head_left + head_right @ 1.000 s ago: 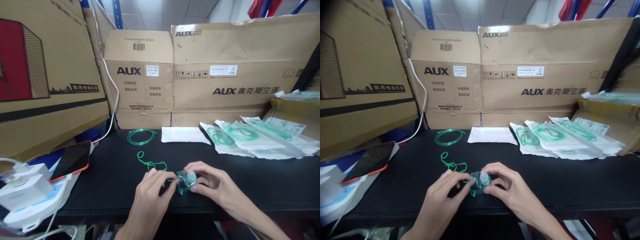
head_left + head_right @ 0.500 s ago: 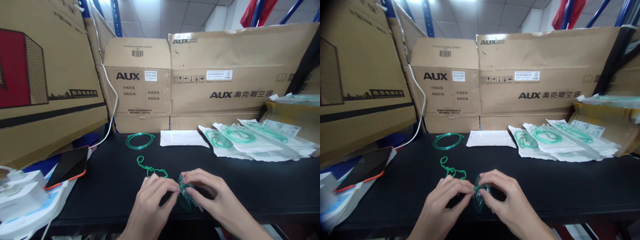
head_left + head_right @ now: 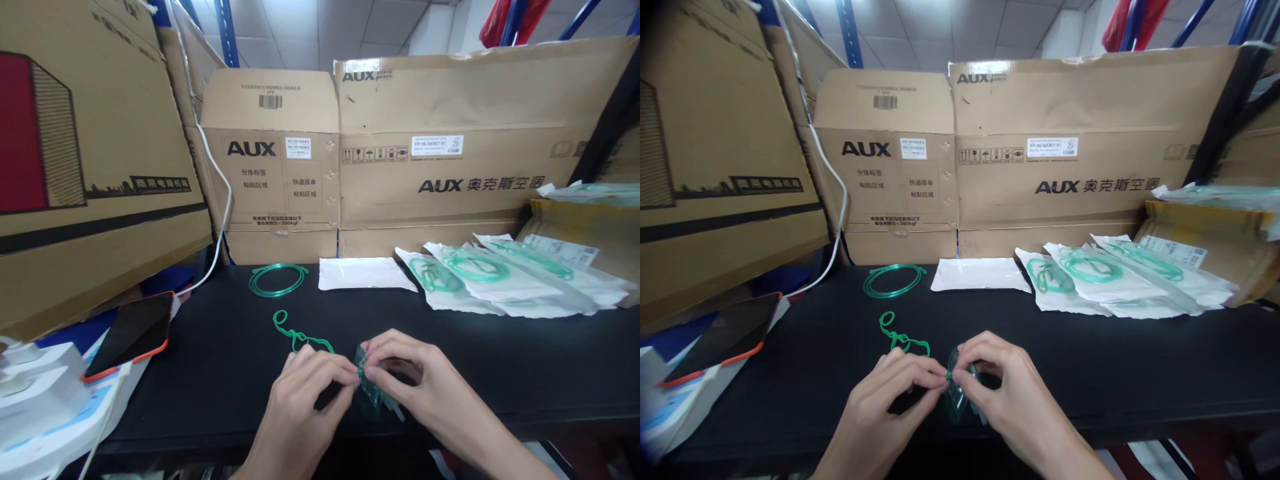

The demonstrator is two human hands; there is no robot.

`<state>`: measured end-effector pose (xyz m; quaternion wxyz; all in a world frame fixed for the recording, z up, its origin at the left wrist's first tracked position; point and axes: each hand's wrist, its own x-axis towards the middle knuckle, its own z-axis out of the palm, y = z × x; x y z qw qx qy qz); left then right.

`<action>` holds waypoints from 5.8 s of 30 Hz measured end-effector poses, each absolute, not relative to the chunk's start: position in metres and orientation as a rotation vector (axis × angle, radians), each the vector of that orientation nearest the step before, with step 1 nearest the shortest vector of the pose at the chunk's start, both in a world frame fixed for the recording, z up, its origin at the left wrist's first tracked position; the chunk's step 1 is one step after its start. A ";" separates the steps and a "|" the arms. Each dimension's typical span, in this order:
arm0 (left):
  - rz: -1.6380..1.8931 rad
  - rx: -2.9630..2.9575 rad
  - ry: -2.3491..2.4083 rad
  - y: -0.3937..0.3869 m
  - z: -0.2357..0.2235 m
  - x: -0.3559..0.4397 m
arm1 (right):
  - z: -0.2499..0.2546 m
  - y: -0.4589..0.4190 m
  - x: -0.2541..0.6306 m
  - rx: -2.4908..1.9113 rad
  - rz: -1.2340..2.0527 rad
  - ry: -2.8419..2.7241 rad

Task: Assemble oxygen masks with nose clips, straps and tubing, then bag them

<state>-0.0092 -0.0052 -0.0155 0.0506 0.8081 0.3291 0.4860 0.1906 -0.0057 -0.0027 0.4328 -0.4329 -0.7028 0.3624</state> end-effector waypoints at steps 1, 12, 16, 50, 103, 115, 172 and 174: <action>1.479 2.462 1.007 -0.006 -0.015 -0.009 | -0.002 -0.005 0.190 -1.088 0.900 -1.753; 1.208 2.407 1.226 -0.011 -0.013 -0.012 | -0.009 -0.018 0.182 -1.008 0.682 -1.804; 1.172 2.411 1.171 -0.010 -0.010 -0.013 | -0.016 -0.021 0.179 -0.970 0.606 -1.801; 1.395 2.519 1.130 -0.012 -0.012 -0.011 | -0.019 -0.022 0.187 -0.945 0.261 -1.848; 0.976 2.504 1.602 0.010 0.015 -0.095 | -0.028 -0.017 0.203 -0.979 0.246 -2.186; 0.898 2.442 1.805 0.029 0.001 -0.077 | -0.032 -0.016 0.200 -1.017 0.259 -2.221; 1.059 1.543 1.191 -0.002 0.004 -0.017 | -0.024 -0.017 0.170 -0.831 -0.427 -1.944; 1.053 1.563 1.194 -0.002 0.002 -0.018 | -0.026 -0.018 0.169 -0.817 -0.462 -1.975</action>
